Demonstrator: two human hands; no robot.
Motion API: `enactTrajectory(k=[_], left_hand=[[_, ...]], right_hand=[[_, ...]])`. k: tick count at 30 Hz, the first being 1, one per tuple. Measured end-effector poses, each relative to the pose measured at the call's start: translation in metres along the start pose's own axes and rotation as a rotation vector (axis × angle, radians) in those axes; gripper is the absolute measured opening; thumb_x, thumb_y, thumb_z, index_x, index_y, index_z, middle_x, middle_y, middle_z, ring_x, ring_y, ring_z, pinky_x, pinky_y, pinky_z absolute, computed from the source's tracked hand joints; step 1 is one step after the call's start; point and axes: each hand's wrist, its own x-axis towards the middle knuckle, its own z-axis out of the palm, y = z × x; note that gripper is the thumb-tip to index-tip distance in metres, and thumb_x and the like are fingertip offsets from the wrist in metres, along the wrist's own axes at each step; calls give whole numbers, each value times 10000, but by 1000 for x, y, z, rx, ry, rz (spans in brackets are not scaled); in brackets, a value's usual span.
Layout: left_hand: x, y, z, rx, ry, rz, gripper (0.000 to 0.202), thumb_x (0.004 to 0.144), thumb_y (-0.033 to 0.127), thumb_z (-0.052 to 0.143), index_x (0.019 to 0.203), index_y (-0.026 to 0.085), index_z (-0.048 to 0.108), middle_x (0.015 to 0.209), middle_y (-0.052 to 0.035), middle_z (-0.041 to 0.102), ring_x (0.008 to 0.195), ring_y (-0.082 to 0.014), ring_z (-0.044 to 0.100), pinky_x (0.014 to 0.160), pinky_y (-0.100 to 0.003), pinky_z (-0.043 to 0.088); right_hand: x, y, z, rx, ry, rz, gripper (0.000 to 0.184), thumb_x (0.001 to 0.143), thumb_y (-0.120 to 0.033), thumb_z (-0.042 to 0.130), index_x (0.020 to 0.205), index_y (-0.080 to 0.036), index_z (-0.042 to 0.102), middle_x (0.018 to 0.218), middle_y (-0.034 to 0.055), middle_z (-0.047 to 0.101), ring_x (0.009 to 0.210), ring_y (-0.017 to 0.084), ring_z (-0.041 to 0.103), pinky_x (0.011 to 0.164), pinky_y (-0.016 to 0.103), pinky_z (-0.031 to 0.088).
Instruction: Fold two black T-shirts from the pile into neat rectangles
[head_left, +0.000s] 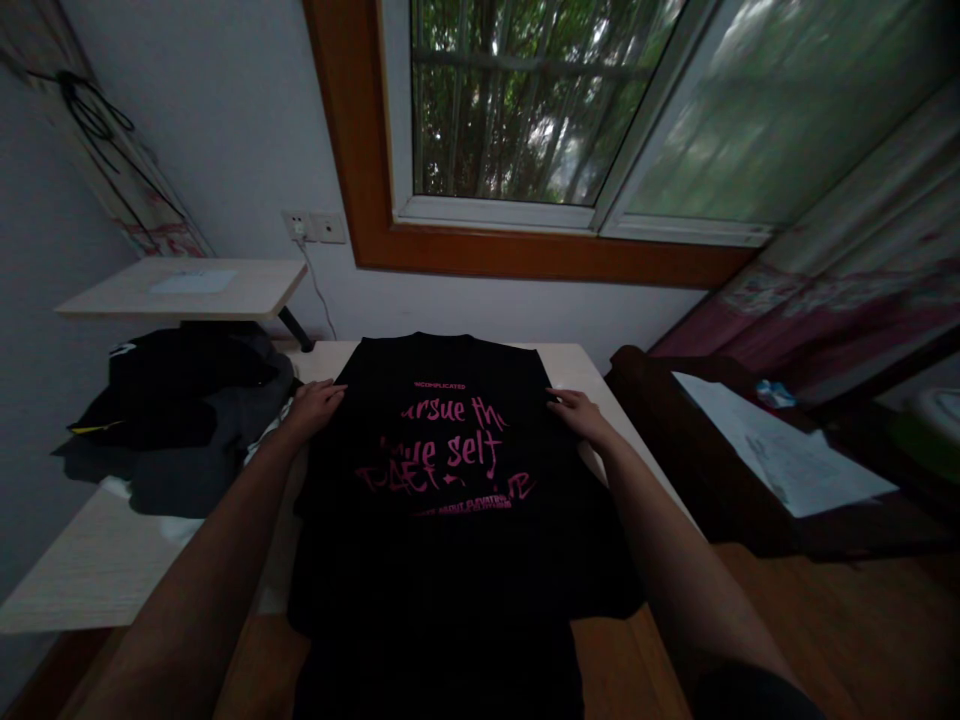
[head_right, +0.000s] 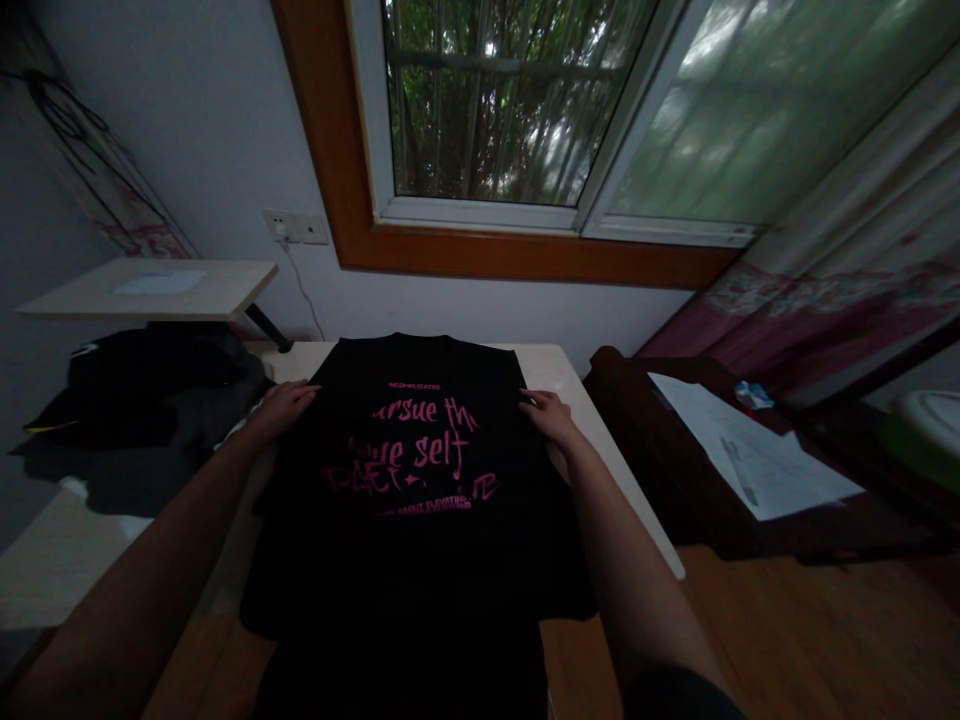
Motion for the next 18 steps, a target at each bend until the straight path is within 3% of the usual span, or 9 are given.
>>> enactTrajectory(k=[3, 6, 11, 14, 18], left_hand=[[7, -1, 7, -44, 17, 17, 467, 972, 367, 412, 1298, 198, 699, 1459, -95, 608, 1433, -275, 457, 1249, -450, 231], [13, -3, 10, -80, 39, 56, 463, 957, 335, 411, 1272, 170, 708, 1419, -107, 638, 1409, -262, 488, 1262, -448, 219], [18, -3, 9, -79, 62, 56, 457, 944, 311, 413, 1257, 165, 711, 1402, -105, 644, 1369, -261, 520, 1217, -414, 335], [21, -2, 10, -60, 74, 46, 462, 955, 295, 396, 1285, 169, 695, 1430, -95, 620, 1387, -257, 496, 1222, -395, 327], [25, 5, 9, -26, 91, 17, 478, 963, 256, 377, 1341, 158, 653, 1497, -116, 554, 1411, -285, 456, 1215, -443, 327]], right_hand=[[11, -3, 8, -124, 24, -16, 360, 934, -362, 570, 1222, -244, 750, 1366, 98, 662, 1329, 302, 566, 1213, 528, 278], [22, -5, 15, -150, 30, -42, 322, 943, -309, 542, 1147, -223, 776, 1337, 93, 678, 1314, 287, 581, 1201, 497, 309], [40, -6, 19, -141, 39, -72, 321, 935, -234, 508, 1099, -219, 783, 1279, 85, 699, 1253, 260, 617, 1163, 438, 386], [52, -11, 21, -137, 53, -99, 337, 942, -235, 491, 1126, -214, 772, 1322, 91, 666, 1263, 265, 603, 1170, 436, 390], [72, -24, 27, -130, 74, -116, 385, 952, -250, 477, 1239, -196, 729, 1414, 110, 591, 1346, 287, 532, 1212, 445, 351]])
